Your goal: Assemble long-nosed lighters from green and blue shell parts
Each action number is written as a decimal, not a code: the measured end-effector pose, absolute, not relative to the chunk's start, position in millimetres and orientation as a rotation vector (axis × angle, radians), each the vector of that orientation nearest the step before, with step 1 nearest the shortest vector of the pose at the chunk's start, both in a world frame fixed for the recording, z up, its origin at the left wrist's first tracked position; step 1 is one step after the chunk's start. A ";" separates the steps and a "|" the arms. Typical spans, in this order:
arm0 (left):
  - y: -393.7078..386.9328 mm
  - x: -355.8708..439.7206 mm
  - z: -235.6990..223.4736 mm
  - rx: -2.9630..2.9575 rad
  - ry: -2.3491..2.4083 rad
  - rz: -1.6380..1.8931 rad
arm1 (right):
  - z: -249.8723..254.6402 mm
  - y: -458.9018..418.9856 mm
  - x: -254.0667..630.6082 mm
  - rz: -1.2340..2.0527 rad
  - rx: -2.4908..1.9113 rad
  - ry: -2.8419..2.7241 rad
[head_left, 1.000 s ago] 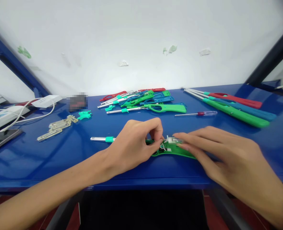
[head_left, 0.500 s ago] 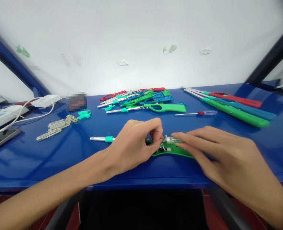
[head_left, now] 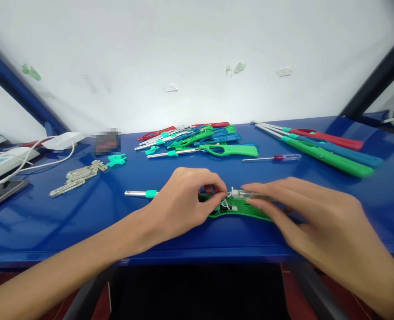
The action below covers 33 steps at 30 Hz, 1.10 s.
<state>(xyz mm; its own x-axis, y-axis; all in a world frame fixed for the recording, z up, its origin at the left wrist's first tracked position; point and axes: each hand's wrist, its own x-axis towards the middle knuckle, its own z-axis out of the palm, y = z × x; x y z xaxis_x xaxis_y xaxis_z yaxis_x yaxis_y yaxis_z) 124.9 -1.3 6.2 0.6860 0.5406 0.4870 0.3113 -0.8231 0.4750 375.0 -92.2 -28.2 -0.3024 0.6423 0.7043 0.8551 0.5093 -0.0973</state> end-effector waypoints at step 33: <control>-2.5 122.9 1.5 2.694 0.617 0.904 | -28.2 -91.9 377.8 -0.333 -1.165 -2.091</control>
<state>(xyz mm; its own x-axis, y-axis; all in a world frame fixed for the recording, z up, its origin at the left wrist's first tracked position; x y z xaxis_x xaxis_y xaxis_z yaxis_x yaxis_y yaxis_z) 122.9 -2.5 1.5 0.7203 0.4601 0.5191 0.3160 -0.8838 0.3449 377.8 -91.9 -28.2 -0.3419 0.6379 0.6901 0.8209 0.5601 -0.1111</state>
